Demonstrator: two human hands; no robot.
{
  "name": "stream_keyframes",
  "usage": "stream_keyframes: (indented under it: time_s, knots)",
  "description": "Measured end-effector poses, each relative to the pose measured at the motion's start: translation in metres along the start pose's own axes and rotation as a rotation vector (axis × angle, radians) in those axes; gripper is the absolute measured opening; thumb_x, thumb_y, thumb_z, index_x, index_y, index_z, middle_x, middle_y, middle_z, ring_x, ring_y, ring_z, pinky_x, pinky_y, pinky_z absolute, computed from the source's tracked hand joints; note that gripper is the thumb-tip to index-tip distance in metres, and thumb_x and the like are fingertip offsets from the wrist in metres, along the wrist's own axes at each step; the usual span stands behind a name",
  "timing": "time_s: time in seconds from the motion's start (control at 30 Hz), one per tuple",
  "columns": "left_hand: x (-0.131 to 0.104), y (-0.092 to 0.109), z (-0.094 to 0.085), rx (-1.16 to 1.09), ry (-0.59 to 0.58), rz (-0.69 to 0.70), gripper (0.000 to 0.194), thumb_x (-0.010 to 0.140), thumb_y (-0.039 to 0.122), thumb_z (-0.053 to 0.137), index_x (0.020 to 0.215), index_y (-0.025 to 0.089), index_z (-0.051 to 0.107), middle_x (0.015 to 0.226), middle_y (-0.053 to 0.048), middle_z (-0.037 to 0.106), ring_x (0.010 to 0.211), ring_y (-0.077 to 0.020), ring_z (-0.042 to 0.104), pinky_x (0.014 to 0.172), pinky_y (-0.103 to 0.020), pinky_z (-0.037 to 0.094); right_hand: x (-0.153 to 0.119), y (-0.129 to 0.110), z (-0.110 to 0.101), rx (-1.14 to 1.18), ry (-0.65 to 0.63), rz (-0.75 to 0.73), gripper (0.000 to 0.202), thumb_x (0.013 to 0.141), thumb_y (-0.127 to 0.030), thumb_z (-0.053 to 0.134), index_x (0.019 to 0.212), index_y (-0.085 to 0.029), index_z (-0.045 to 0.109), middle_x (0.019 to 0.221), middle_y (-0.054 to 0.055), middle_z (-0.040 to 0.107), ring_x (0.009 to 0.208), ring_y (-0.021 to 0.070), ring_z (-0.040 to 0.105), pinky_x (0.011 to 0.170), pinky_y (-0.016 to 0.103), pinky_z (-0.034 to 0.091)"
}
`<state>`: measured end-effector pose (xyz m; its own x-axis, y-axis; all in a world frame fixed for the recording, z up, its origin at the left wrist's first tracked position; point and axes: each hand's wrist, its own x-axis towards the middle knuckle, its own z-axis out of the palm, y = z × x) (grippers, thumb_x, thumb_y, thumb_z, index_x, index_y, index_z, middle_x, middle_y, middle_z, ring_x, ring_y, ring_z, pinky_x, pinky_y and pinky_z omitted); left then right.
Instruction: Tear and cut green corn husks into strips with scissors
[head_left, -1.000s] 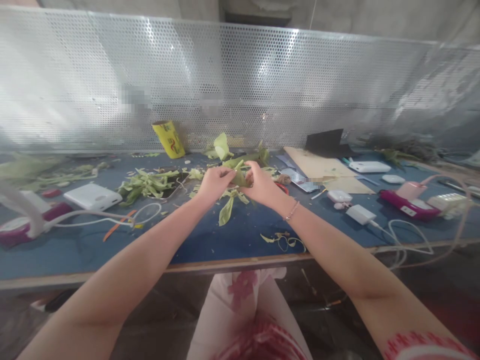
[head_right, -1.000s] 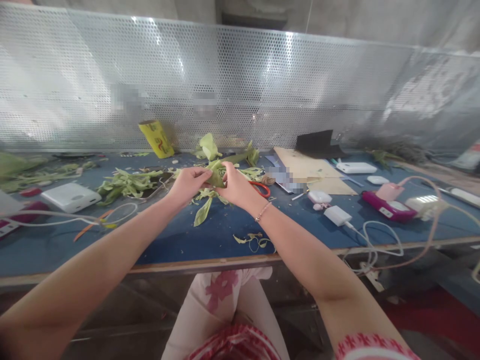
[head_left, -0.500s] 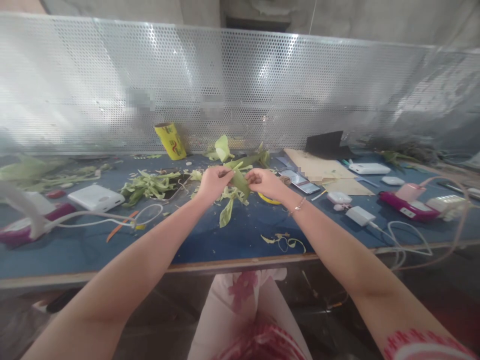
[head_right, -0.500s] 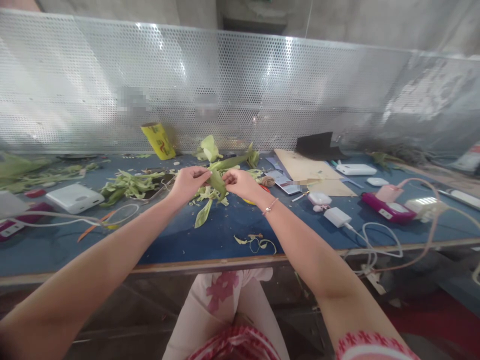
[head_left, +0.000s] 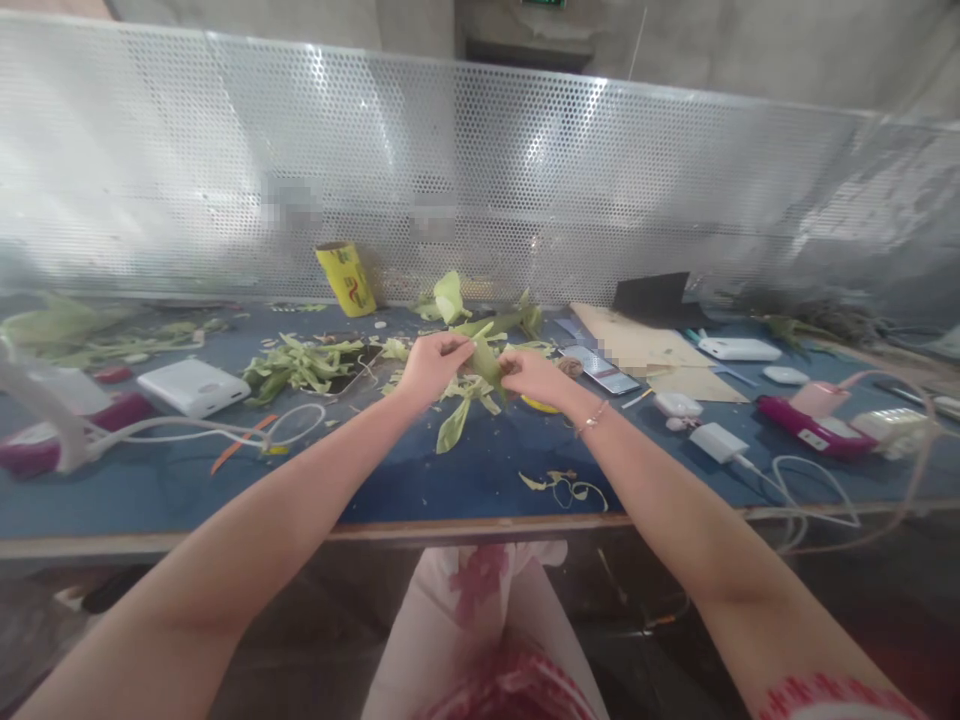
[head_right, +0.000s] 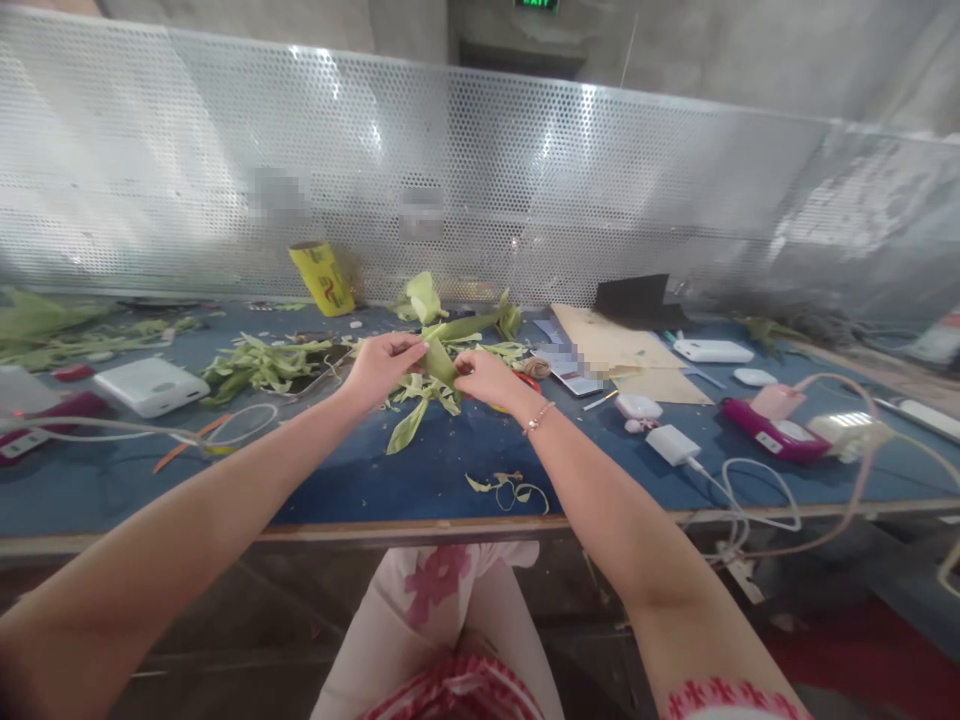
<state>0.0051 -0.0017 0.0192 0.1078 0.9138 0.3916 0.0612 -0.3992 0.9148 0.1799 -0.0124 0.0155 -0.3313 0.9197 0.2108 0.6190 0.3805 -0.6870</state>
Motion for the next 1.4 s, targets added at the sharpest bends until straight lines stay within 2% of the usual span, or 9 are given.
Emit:
stream_keyframes:
  time_s: [0.17,0.33,0.47,0.63,0.8,0.97,1.1,1.27,1.4]
  knots:
    - [0.009,-0.006,-0.012,0.08,0.14,-0.001,0.02,0.067,0.035,0.068,0.073,0.016,0.068,0.071,-0.003,0.068,0.062,-0.012,0.059,0.063,-0.025,0.049,-0.005,0.004,-0.017,-0.425,0.104,-0.048,0.013,0.069,-0.013,0.052,0.075,-0.018,0.063,0.08,0.007,0.067,0.074,0.0189,0.061,0.065,0.027,0.043]
    - [0.021,-0.009,-0.026,0.012,0.312,0.003,0.021,0.067,0.034,0.067,0.077,0.016,0.067,0.073,-0.002,0.066,0.066,-0.0103,0.057,0.062,-0.021,0.043,-0.006,0.014,-0.023,-0.731,-0.07,0.245,0.019,0.068,-0.019,0.058,0.086,-0.014,0.063,0.08,0.016,0.067,0.07,0.0261,0.063,0.059,0.032,0.044]
    - [0.025,-0.013,-0.029,-0.09,0.361,-0.065,0.02,0.065,0.031,0.069,0.076,0.015,0.064,0.069,0.0,0.064,0.06,-0.0085,0.053,0.056,-0.02,0.04,-0.002,0.024,-0.02,-0.741,-0.091,0.322,0.033,0.067,-0.024,0.06,0.097,-0.011,0.061,0.081,0.017,0.068,0.069,0.0252,0.064,0.057,0.031,0.044]
    - [0.025,-0.014,-0.027,-0.177,0.34,-0.128,0.017,0.065,0.026,0.07,0.074,0.014,0.062,0.066,0.001,0.06,0.057,-0.0067,0.053,0.056,-0.019,0.041,0.005,0.033,-0.02,-0.726,-0.097,0.347,0.023,0.069,-0.026,0.058,0.085,-0.012,0.066,0.082,0.018,0.069,0.075,0.0254,0.066,0.061,0.029,0.045]
    - [0.023,-0.003,-0.026,-0.316,0.3,-0.199,0.009,0.072,0.02,0.064,0.071,0.013,0.058,0.065,0.0,0.061,0.056,-0.0065,0.055,0.06,-0.02,0.045,0.004,0.032,-0.028,-0.715,-0.065,0.348,0.026,0.075,-0.024,0.049,0.087,-0.01,0.067,0.093,0.021,0.068,0.085,0.0285,0.065,0.065,0.031,0.044]
    - [0.025,0.004,-0.03,-0.428,0.337,-0.265,0.011,0.074,0.014,0.06,0.067,0.014,0.052,0.059,0.0,0.056,0.053,-0.0084,0.057,0.059,-0.022,0.047,0.001,0.032,-0.034,-0.616,0.105,0.258,0.022,0.077,-0.021,0.049,0.094,-0.012,0.06,0.092,0.018,0.067,0.082,0.0262,0.064,0.061,0.028,0.042]
    - [0.029,-0.002,-0.036,-0.548,0.376,-0.306,0.01,0.075,0.012,0.06,0.071,0.015,0.052,0.063,-0.002,0.059,0.059,-0.0107,0.061,0.061,-0.024,0.049,0.003,0.03,-0.03,-0.515,0.298,0.06,0.03,0.077,-0.02,0.051,0.106,-0.011,0.051,0.104,0.016,0.063,0.093,0.0223,0.061,0.072,0.026,0.044]
    - [0.034,-0.008,-0.043,-0.724,0.363,-0.339,0.008,0.081,0.014,0.054,0.074,0.017,0.054,0.064,0.0,0.06,0.058,-0.0082,0.058,0.059,-0.022,0.047,0.0,0.02,-0.022,-0.494,0.318,-0.061,0.045,0.074,-0.038,0.062,0.108,-0.013,0.048,0.104,0.015,0.062,0.098,0.025,0.059,0.078,0.029,0.044]
    - [0.038,-0.007,-0.05,-0.772,0.425,-0.271,0.012,0.079,0.018,0.059,0.071,0.019,0.05,0.054,0.006,0.051,0.045,-0.0044,0.047,0.051,-0.018,0.041,-0.006,0.011,-0.02,-0.494,0.306,-0.114,0.052,0.072,-0.046,0.064,0.107,-0.013,0.047,0.104,0.016,0.061,0.099,0.0257,0.058,0.081,0.031,0.044]
